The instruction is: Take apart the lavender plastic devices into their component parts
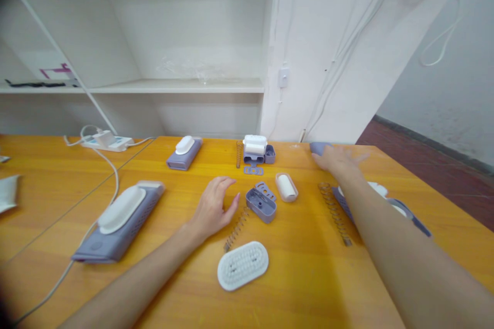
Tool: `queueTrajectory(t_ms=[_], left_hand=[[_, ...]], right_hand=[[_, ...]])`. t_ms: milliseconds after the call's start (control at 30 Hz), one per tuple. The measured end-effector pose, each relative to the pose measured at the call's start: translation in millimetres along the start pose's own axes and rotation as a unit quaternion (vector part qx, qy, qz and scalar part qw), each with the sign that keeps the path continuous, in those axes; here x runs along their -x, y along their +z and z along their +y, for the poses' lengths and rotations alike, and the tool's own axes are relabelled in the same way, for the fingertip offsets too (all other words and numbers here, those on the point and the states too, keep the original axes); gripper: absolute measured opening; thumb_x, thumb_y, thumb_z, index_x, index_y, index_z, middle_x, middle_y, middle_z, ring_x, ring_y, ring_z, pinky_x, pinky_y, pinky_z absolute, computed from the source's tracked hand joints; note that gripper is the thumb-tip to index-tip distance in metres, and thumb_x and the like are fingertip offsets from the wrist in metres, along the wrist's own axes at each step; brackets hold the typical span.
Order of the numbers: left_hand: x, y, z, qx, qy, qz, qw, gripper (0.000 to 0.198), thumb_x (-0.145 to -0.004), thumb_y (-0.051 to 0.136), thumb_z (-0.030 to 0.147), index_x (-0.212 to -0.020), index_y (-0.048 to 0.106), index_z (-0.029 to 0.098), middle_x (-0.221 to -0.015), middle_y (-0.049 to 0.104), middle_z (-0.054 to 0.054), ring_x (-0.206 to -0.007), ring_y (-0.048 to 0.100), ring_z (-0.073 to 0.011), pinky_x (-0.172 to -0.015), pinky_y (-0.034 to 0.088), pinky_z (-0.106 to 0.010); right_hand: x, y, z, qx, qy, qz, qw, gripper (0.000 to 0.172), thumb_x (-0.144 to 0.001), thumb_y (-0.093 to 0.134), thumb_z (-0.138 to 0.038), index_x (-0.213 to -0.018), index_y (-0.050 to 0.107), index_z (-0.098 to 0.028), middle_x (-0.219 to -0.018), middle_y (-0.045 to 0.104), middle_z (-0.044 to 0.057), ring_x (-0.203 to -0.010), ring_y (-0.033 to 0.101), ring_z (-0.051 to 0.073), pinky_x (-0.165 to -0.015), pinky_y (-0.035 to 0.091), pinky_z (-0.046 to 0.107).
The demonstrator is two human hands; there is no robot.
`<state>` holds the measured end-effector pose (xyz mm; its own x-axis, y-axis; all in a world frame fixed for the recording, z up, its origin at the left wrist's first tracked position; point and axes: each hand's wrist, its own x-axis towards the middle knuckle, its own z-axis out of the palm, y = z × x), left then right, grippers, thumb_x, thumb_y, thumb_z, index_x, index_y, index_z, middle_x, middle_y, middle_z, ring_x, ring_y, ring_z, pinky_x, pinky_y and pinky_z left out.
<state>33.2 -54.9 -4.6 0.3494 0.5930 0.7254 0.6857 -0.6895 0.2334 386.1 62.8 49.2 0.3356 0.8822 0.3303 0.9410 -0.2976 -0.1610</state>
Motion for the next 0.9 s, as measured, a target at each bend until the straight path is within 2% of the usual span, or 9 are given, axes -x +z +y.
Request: queueTrajectory(t_ms=[33,133,233,300,400,500,667,767,900], left_hand=[[-0.4,-0.4,0.4,-0.004,-0.003,-0.011,1.0,0.026,-0.086,0.051,0.024,-0.111,0.047,0.018,-0.103,0.059,-0.01,-0.097,0.056,-0.0227,-0.083,0.048,-0.038],[-1.0,-0.8,1.0,-0.017,-0.014,-0.056,0.998,0.011,-0.089,0.046,0.025,-0.096,0.053,0.02,-0.089,0.061,-0.006,-0.083,0.058,-0.0195,-0.074,0.047,-0.033],[-0.9,-0.4,1.2,-0.024,-0.03,-0.104,0.994,0.015,-0.091,0.041,0.027,-0.083,0.053,0.021,-0.077,0.062,-0.003,-0.07,0.059,-0.0162,-0.062,0.044,-0.028],[-0.9,-0.8,1.8,-0.03,-0.042,-0.126,0.991,0.021,-0.092,0.039,0.029,-0.078,0.053,0.021,-0.072,0.062,-0.002,-0.064,0.058,-0.0152,-0.056,0.04,-0.027],[-1.0,-4.3,4.1,-0.025,-0.047,-0.148,0.988,0.027,-0.093,0.038,0.035,-0.075,0.052,0.021,-0.066,0.062,-0.001,-0.059,0.059,-0.0145,-0.053,0.035,-0.026],[-1.2,-10.1,7.1,0.007,-0.01,-0.19,0.982,0.03,-0.089,0.044,0.047,-0.079,0.054,0.021,-0.067,0.064,-0.001,-0.061,0.061,-0.0153,-0.053,0.034,-0.025],[-2.4,-14.8,9.2,0.027,0.032,-0.247,0.968,0.037,-0.083,0.047,0.056,-0.077,0.054,0.02,-0.069,0.066,-0.001,-0.063,0.062,-0.0166,-0.054,0.034,-0.026],[-3.4,-13.9,8.5,0.029,0.03,-0.255,0.966,0.035,-0.083,0.048,0.054,-0.076,0.054,0.02,-0.069,0.066,-0.001,-0.063,0.062,-0.0164,-0.054,0.034,-0.025],[-3.6,-12.9,7.9,0.032,0.027,-0.253,0.967,0.029,-0.083,0.05,0.048,-0.076,0.054,0.02,-0.069,0.066,-0.001,-0.063,0.061,-0.0156,-0.054,0.033,-0.025]], right_hand=[[6.0,-5.6,-11.1,0.028,0.011,-0.022,0.999,0.045,-0.078,0.056,-0.05,-0.1,0.068,-0.012,-0.105,0.06,0.024,-0.104,0.053,0.039,-0.082,0.037,0.056],[31.7,-20.7,-48.5,0.039,-0.04,0.009,0.998,0.045,-0.087,0.042,-0.046,-0.113,0.063,-0.017,-0.107,0.062,0.02,-0.103,0.056,0.036,-0.084,0.04,0.052],[65.1,-23.4,-77.7,-0.007,-0.089,0.048,0.995,0.044,-0.091,0.035,-0.041,-0.116,0.061,-0.016,-0.108,0.063,0.017,-0.099,0.06,0.029,-0.084,0.044,0.041],[86.6,-16.9,-87.6,-0.039,-0.119,0.04,0.991,0.043,-0.091,0.036,-0.041,-0.116,0.061,-0.016,-0.11,0.064,0.015,-0.1,0.061,0.027,-0.083,0.045,0.037],[109.4,-2.7,-89.9,-0.046,-0.118,-0.031,0.991,0.042,-0.089,0.039,-0.043,-0.112,0.063,-0.016,-0.104,0.066,0.014,-0.097,0.062,0.027,-0.08,0.046,0.035],[117.0,5.1,-83.7,-0.031,-0.118,-0.097,0.988,0.041,-0.087,0.042,-0.044,-0.111,0.063,-0.018,-0.103,0.066,0.014,-0.099,0.062,0.027,-0.081,0.046,0.034],[112.9,-5.5,-72.2,0.007,-0.121,-0.158,0.98,0.06,-0.079,0.052,-0.055,-0.127,0.051,-0.018,-0.114,0.062,0.016,-0.103,0.06,0.031,-0.081,0.046,0.038],[111.4,-13.8,-69.6,0.031,-0.11,-0.188,0.975,0.059,-0.08,0.052,-0.051,-0.129,0.049,-0.019,-0.113,0.063,0.017,-0.098,0.062,0.032,-0.075,0.046,0.039],[107.1,-18.9,-67.0,0.037,-0.096,-0.186,0.977,0.054,-0.081,0.051,-0.049,-0.124,0.053,-0.017,-0.105,0.065,0.017,-0.096,0.063,0.031,-0.074,0.046,0.037]])
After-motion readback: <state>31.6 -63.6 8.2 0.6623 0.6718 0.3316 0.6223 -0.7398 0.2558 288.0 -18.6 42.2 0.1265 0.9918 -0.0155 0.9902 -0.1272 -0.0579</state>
